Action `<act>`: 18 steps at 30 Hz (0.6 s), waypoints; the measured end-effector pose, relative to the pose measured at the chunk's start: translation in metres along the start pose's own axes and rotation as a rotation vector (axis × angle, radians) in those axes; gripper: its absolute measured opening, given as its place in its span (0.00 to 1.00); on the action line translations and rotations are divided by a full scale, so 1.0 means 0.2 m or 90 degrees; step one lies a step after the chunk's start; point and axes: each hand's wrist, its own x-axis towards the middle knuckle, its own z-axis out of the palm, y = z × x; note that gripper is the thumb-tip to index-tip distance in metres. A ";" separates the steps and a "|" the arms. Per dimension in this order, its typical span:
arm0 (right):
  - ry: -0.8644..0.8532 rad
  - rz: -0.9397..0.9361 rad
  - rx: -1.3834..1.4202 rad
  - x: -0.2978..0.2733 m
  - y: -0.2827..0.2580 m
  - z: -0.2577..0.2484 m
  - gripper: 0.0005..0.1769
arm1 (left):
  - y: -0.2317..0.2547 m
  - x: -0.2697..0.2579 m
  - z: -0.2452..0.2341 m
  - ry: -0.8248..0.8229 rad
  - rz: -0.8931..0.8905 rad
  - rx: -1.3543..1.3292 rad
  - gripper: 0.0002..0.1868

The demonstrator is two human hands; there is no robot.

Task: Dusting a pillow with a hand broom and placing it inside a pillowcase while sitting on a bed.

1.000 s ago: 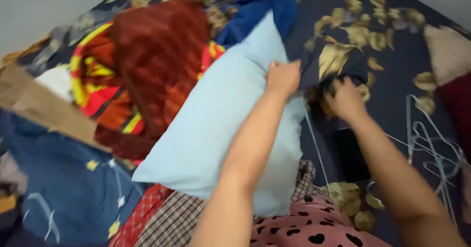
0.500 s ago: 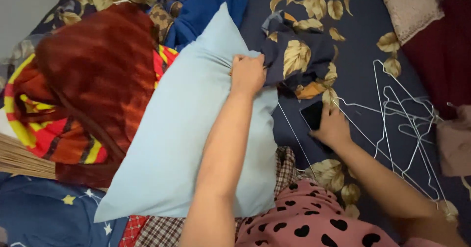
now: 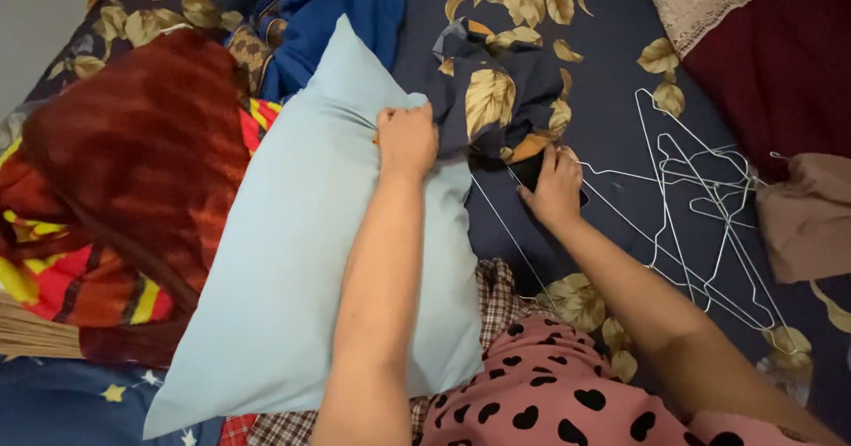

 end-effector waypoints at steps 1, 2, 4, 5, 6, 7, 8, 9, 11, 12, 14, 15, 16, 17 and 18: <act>-0.001 -0.002 0.000 0.01 -0.02 0.01 0.59 | -0.01 0.01 -0.03 0.000 -0.002 0.000 0.12; 0.026 -0.044 0.043 0.01 -0.05 0.02 0.60 | -0.01 0.01 -0.07 -0.030 -0.047 -0.033 0.12; 0.055 -0.094 0.086 0.07 -0.15 0.03 0.60 | -0.05 0.03 -0.16 -0.053 -0.097 -0.066 0.12; 0.053 -0.107 0.216 0.11 -0.23 0.04 0.59 | -0.08 0.03 -0.20 -0.012 -0.146 -0.107 0.14; 0.049 -0.119 0.346 0.15 -0.31 0.05 0.57 | -0.12 0.02 -0.25 0.030 -0.194 -0.148 0.16; 0.044 -0.129 0.347 0.19 -0.39 0.12 0.57 | -0.18 0.02 -0.35 0.034 -0.204 -0.146 0.16; 0.034 -0.127 0.422 0.23 -0.47 0.20 0.53 | -0.24 0.02 -0.46 0.071 -0.318 -0.183 0.18; 0.023 -0.125 0.497 0.27 -0.57 0.27 0.49 | -0.31 0.01 -0.57 0.112 -0.432 -0.217 0.19; -0.084 -0.069 0.468 0.30 -0.79 0.19 0.50 | -0.63 -0.13 -0.59 0.193 -0.396 -0.101 0.21; -0.185 -0.005 0.432 0.31 -0.90 0.15 0.51 | -0.79 -0.20 -0.61 0.264 -0.346 0.013 0.22; -0.166 -0.034 0.442 0.35 -0.99 0.32 0.50 | -0.88 -0.39 -0.72 0.132 -0.449 0.015 0.24; -0.139 -0.055 0.448 0.38 -1.04 0.39 0.51 | -0.93 -0.49 -0.78 0.000 -0.541 0.003 0.26; -0.144 -0.071 0.450 0.41 -1.06 0.45 0.51 | -0.97 -0.56 -0.73 0.009 -0.555 0.007 0.26; -0.068 -0.083 0.433 0.43 -1.10 0.51 0.50 | -1.01 -0.64 -0.70 -0.002 -0.577 -0.044 0.26; 0.009 -0.094 0.417 0.45 -1.14 0.57 0.49 | -1.06 -0.73 -0.66 -0.012 -0.598 -0.095 0.27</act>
